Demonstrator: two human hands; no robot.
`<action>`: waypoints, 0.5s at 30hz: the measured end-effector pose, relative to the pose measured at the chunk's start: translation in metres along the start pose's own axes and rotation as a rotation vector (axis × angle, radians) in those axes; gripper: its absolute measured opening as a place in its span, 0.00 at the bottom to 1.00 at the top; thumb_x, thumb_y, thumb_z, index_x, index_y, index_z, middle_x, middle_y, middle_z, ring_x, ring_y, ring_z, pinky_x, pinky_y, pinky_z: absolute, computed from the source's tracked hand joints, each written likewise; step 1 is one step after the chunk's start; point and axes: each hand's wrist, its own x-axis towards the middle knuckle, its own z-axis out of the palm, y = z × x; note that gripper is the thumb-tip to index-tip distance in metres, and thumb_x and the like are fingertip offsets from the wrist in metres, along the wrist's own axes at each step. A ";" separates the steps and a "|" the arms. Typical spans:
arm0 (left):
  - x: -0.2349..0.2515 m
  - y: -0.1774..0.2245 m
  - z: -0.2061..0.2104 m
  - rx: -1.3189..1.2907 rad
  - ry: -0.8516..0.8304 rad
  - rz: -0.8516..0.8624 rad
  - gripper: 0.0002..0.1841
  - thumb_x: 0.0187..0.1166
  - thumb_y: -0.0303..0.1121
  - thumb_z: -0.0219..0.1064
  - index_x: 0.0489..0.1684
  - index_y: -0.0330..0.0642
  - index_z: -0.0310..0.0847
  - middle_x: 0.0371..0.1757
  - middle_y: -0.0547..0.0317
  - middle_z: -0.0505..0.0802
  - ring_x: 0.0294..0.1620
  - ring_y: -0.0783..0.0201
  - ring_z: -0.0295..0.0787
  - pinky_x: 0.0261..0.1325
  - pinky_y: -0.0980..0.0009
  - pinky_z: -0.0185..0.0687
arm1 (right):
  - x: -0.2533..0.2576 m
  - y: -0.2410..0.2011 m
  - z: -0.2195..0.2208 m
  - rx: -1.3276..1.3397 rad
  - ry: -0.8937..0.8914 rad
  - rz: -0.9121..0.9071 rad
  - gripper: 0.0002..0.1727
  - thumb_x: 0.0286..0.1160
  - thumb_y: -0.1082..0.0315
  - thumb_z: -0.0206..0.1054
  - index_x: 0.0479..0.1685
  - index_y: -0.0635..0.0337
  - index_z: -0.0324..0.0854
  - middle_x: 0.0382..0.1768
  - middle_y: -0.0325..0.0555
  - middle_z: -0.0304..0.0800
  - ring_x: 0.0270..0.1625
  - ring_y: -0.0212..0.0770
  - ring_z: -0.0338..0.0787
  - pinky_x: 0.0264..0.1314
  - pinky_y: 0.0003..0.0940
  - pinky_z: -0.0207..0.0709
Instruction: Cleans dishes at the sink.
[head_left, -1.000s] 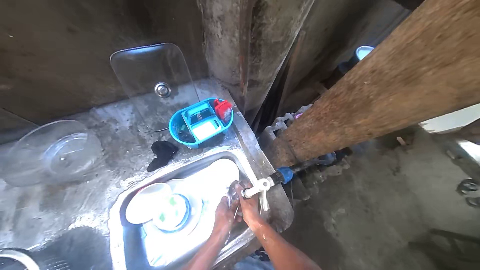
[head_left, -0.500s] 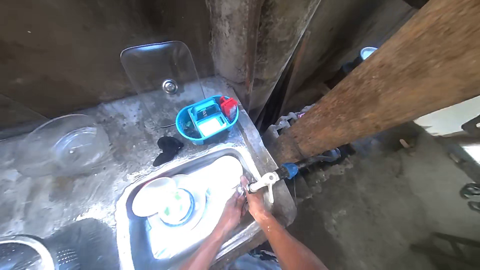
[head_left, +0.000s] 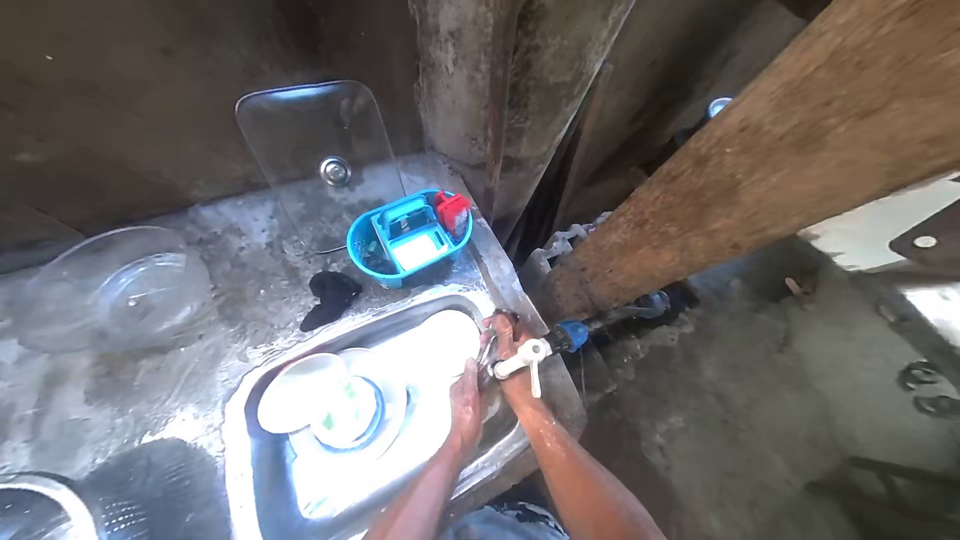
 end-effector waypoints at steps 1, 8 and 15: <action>0.005 -0.002 0.005 -0.078 0.074 -0.123 0.34 0.94 0.56 0.44 0.18 0.41 0.75 0.11 0.62 0.72 0.10 0.66 0.63 0.15 0.69 0.62 | -0.008 0.003 0.000 -0.013 -0.017 -0.020 0.13 0.89 0.71 0.57 0.54 0.75 0.80 0.37 0.50 0.92 0.31 0.37 0.91 0.39 0.31 0.90; 0.005 0.009 0.011 -0.182 -0.002 -0.131 0.21 0.94 0.37 0.49 0.39 0.32 0.84 0.28 0.55 0.87 0.27 0.68 0.82 0.34 0.70 0.81 | -0.038 0.016 0.011 -0.059 -0.041 -0.119 0.14 0.89 0.65 0.56 0.55 0.70 0.77 0.31 0.40 0.87 0.23 0.29 0.84 0.28 0.23 0.84; -0.010 0.026 0.022 -0.212 -0.014 0.050 0.21 0.95 0.32 0.45 0.68 0.23 0.78 0.66 0.41 0.88 0.65 0.65 0.83 0.72 0.69 0.75 | -0.052 -0.045 0.040 -0.056 0.095 0.178 0.10 0.91 0.71 0.48 0.47 0.66 0.73 0.23 0.34 0.80 0.25 0.23 0.83 0.37 0.18 0.83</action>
